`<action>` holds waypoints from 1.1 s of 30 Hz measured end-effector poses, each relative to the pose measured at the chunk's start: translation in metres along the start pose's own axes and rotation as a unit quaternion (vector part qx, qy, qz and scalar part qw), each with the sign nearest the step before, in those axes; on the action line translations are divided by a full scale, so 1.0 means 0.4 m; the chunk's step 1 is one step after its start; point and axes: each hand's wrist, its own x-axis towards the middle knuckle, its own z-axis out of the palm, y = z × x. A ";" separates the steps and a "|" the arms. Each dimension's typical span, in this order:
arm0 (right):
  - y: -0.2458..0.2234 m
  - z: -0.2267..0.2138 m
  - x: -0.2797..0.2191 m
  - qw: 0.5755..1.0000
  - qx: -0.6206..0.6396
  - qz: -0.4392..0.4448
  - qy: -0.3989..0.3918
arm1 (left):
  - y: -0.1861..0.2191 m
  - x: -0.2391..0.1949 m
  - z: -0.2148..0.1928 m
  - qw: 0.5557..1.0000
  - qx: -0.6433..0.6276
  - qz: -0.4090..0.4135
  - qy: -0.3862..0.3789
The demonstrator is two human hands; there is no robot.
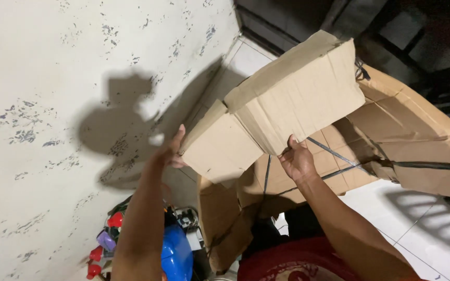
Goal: The person assembles a curved cardboard structure on a wooden chair using thin metal wires. They repeatedly pick wires from a nearby table, thread them through pre-cut slots in the cardboard, and twist the ends to secure the pieces. The person also folds and positions additional cardboard sections to form the structure.
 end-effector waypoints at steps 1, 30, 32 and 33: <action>0.002 -0.002 0.007 1.000 0.002 -0.002 0.003 | -0.004 0.009 0.003 0.986 -0.155 0.058 -0.018; -0.234 0.065 0.103 0.390 -0.794 -0.457 -0.092 | 0.233 -0.002 0.271 0.853 0.268 0.355 0.272; -0.320 0.136 0.075 0.257 -0.743 -0.599 -0.151 | 0.218 0.022 0.272 0.857 0.243 0.362 0.274; -0.346 0.156 0.077 0.258 -0.741 -0.600 -0.155 | 0.210 0.038 0.273 0.858 0.243 0.359 0.277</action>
